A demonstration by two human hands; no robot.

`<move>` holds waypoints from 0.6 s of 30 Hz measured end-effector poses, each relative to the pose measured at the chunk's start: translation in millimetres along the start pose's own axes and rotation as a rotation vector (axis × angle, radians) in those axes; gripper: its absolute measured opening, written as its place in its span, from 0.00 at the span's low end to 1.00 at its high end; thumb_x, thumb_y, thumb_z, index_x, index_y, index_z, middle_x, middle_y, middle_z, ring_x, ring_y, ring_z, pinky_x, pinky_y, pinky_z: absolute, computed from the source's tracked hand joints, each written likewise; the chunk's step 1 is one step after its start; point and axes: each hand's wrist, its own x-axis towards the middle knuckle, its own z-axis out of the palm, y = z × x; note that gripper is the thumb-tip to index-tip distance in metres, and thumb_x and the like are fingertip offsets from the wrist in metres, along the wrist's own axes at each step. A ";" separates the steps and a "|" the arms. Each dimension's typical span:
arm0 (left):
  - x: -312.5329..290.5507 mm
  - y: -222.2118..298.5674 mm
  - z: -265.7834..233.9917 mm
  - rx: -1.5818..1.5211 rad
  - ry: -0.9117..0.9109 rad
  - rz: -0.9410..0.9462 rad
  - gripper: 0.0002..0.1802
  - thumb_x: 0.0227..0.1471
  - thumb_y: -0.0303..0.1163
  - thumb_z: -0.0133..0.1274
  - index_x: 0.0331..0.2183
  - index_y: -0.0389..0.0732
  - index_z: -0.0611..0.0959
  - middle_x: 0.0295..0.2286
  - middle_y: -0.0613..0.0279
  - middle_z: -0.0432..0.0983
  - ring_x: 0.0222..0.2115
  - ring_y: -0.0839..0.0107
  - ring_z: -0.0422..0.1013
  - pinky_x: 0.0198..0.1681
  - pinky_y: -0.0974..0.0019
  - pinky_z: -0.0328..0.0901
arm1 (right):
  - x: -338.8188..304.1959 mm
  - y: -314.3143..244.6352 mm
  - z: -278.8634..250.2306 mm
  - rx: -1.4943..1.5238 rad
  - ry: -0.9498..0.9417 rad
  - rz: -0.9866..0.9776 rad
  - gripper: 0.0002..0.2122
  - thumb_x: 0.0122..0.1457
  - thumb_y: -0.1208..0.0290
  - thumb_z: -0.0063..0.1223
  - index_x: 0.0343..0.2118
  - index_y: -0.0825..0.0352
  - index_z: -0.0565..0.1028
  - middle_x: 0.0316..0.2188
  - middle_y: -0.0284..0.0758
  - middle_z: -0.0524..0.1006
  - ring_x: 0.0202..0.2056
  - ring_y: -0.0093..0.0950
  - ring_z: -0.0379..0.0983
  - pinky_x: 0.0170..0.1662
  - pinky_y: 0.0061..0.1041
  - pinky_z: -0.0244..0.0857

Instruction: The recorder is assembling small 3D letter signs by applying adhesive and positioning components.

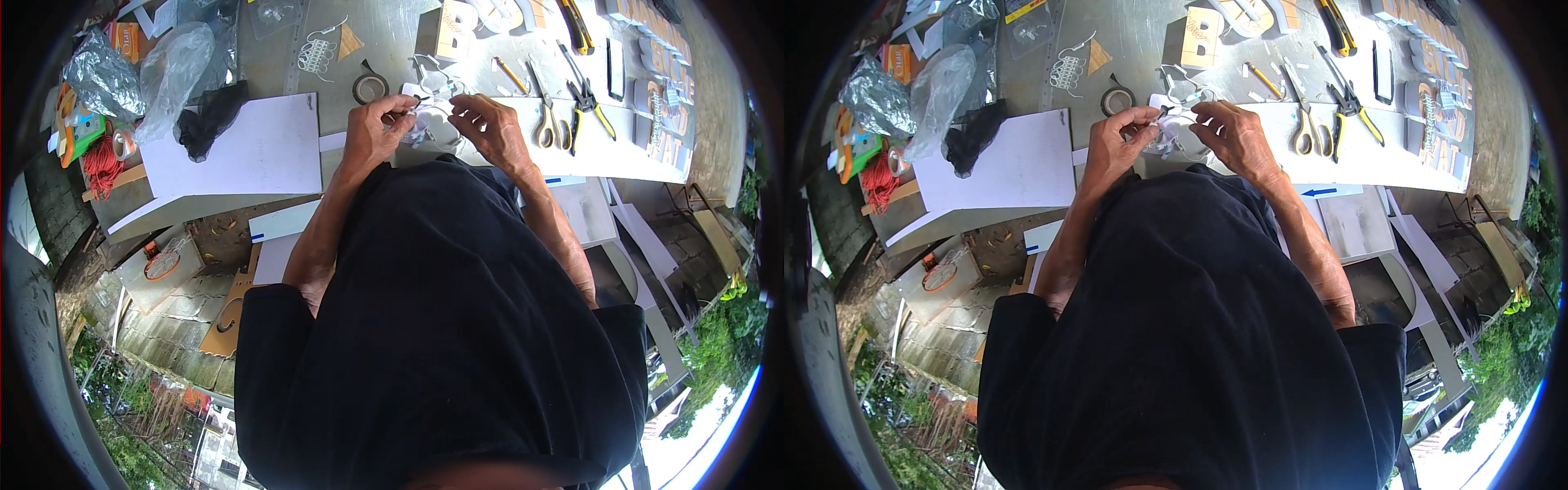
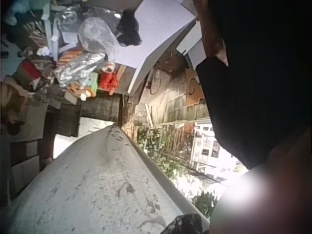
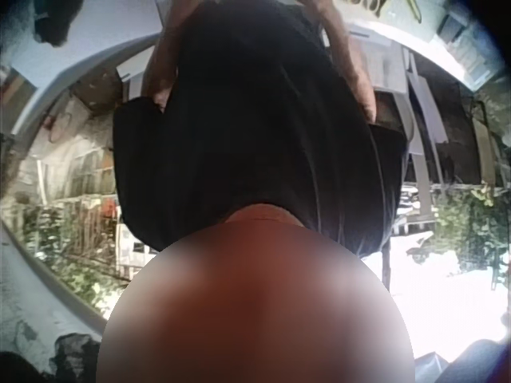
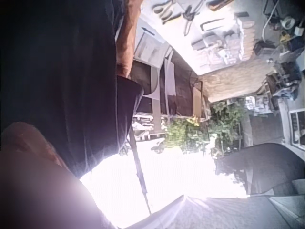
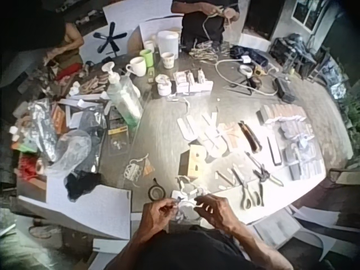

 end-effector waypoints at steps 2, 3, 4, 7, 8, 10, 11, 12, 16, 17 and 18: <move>-1.7 5.1 1.4 -0.024 0.009 0.007 0.15 0.49 0.23 0.63 0.42 0.37 0.86 0.33 0.56 0.84 0.31 0.72 0.79 0.37 0.69 0.72 | 2.0 -5.0 4.2 -0.022 -0.016 0.011 0.10 0.59 0.71 0.61 0.42 0.67 0.80 0.33 0.37 0.81 0.27 0.28 0.79 0.33 0.29 0.73; -2.6 9.6 1.6 -0.029 0.010 0.026 0.15 0.49 0.23 0.63 0.42 0.37 0.85 0.33 0.56 0.84 0.31 0.71 0.79 0.37 0.69 0.72 | 2.7 -7.7 5.5 -0.032 -0.005 0.017 0.10 0.59 0.71 0.61 0.42 0.66 0.80 0.33 0.38 0.81 0.27 0.31 0.80 0.33 0.30 0.73; -3.4 13.6 1.9 -0.035 0.011 0.046 0.15 0.49 0.23 0.64 0.42 0.37 0.85 0.33 0.57 0.84 0.31 0.71 0.79 0.37 0.69 0.72 | 2.6 -7.2 7.4 -0.031 -0.005 0.018 0.10 0.59 0.71 0.61 0.42 0.66 0.80 0.33 0.38 0.81 0.27 0.31 0.80 0.33 0.30 0.73; -6.0 21.7 4.0 -0.097 0.023 0.080 0.17 0.48 0.23 0.64 0.43 0.37 0.85 0.33 0.56 0.84 0.31 0.71 0.79 0.37 0.69 0.72 | 1.6 -4.5 10.7 -0.126 0.057 -0.057 0.09 0.59 0.71 0.60 0.41 0.67 0.80 0.31 0.39 0.81 0.27 0.34 0.79 0.32 0.32 0.72; -6.5 25.2 3.1 -0.097 0.024 0.079 0.17 0.48 0.23 0.64 0.43 0.37 0.85 0.33 0.56 0.84 0.31 0.71 0.79 0.37 0.69 0.72 | 0.5 -4.7 9.9 -0.153 0.064 -0.091 0.08 0.59 0.72 0.60 0.40 0.67 0.79 0.30 0.39 0.80 0.27 0.35 0.79 0.31 0.33 0.71; -7.4 33.2 0.8 -0.110 -0.038 0.013 0.18 0.49 0.25 0.65 0.43 0.33 0.84 0.33 0.55 0.83 0.33 0.72 0.79 0.39 0.69 0.72 | -2.3 -9.3 8.6 -0.180 0.068 -0.124 0.07 0.58 0.73 0.59 0.39 0.68 0.79 0.29 0.39 0.79 0.28 0.36 0.79 0.31 0.34 0.71; -8.3 34.6 0.5 -0.111 -0.037 0.012 0.18 0.49 0.25 0.65 0.43 0.33 0.84 0.33 0.55 0.83 0.33 0.72 0.79 0.39 0.69 0.72 | -4.7 -13.8 7.0 -0.140 0.102 -0.133 0.06 0.58 0.75 0.59 0.38 0.68 0.78 0.29 0.39 0.79 0.28 0.36 0.79 0.31 0.33 0.71; -8.9 35.6 -0.2 -0.288 -0.083 -0.112 0.18 0.50 0.27 0.65 0.43 0.32 0.83 0.34 0.55 0.83 0.34 0.72 0.78 0.40 0.69 0.72 | -6.1 -19.0 4.8 -0.100 0.136 -0.144 0.05 0.57 0.77 0.59 0.37 0.69 0.77 0.29 0.39 0.79 0.28 0.35 0.79 0.31 0.33 0.71; -6.6 48.6 -3.3 -0.661 -0.262 -0.324 0.17 0.55 0.30 0.61 0.45 0.31 0.83 0.36 0.57 0.82 0.36 0.74 0.77 0.45 0.71 0.67 | -10.9 -35.0 -7.3 -0.058 0.150 -0.218 0.06 0.56 0.81 0.58 0.36 0.69 0.74 0.30 0.38 0.78 0.29 0.35 0.78 0.31 0.32 0.71; -6.4 49.0 -2.1 -0.703 -0.268 -0.342 0.16 0.56 0.32 0.60 0.43 0.33 0.84 0.34 0.58 0.82 0.36 0.75 0.77 0.45 0.72 0.67 | -12.9 -39.5 -10.3 -0.052 0.152 -0.254 0.07 0.55 0.83 0.59 0.36 0.69 0.74 0.30 0.38 0.78 0.30 0.35 0.78 0.32 0.32 0.71; -6.3 49.3 -1.6 -0.702 -0.269 -0.341 0.16 0.56 0.32 0.60 0.43 0.33 0.84 0.34 0.58 0.82 0.36 0.75 0.77 0.45 0.72 0.67 | -15.3 -43.1 -12.9 -0.046 0.156 -0.289 0.09 0.54 0.84 0.59 0.37 0.68 0.73 0.30 0.38 0.78 0.30 0.35 0.78 0.32 0.32 0.71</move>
